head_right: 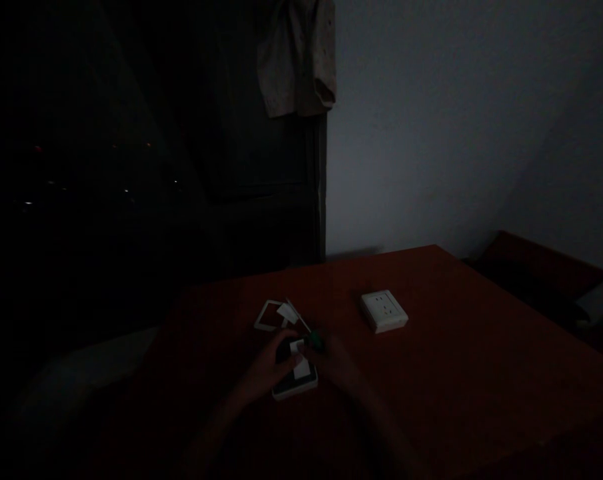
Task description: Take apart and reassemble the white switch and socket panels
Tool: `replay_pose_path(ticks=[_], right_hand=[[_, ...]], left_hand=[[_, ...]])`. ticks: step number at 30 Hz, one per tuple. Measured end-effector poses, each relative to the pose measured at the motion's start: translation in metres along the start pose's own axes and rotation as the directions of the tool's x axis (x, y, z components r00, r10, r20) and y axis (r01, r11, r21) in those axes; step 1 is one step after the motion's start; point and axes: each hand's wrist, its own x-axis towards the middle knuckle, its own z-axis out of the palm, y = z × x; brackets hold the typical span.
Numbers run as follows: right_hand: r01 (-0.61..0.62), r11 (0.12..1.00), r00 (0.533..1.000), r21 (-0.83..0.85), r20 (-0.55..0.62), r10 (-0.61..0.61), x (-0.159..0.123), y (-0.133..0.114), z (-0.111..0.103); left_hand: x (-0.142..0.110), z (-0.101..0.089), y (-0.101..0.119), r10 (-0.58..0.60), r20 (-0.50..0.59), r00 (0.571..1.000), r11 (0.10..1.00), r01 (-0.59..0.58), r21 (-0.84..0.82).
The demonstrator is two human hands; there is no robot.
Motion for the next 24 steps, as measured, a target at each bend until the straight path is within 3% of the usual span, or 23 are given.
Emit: replay_pose_path(ticks=[3, 8, 15, 20, 24], right_hand=[[-0.044, 0.999, 0.999, 0.028, -0.011, 0.044, -0.001, 0.001, -0.002], [-0.077, 0.996, 0.992, 0.035, -0.094, 0.080, 0.000, 0.001, -0.006], [-0.048, 0.999, 0.993, -0.004, -0.107, 0.048, 0.004, 0.005, -0.005], [-0.047, 0.999, 0.994, -0.020, -0.099, 0.045, 0.004, 0.005, -0.005], [-0.060, 0.998, 0.994, -0.009, -0.090, 0.059, 0.002, 0.003, -0.004]], left_hand=[[0.008, -0.010, 0.000, -0.005, -0.066, 0.998, 0.998, 0.010, 0.068], [0.042, -0.032, 0.005, -0.027, -0.235, 0.972, 0.956, 0.093, 0.277], [0.067, -0.024, 0.017, -0.059, -0.224, 0.973, 0.843, 0.169, 0.510], [0.069, -0.016, 0.015, -0.061, -0.219, 0.974, 0.807, 0.177, 0.563], [0.065, -0.023, 0.017, -0.021, -0.193, 0.981, 0.822, 0.126, 0.555]])
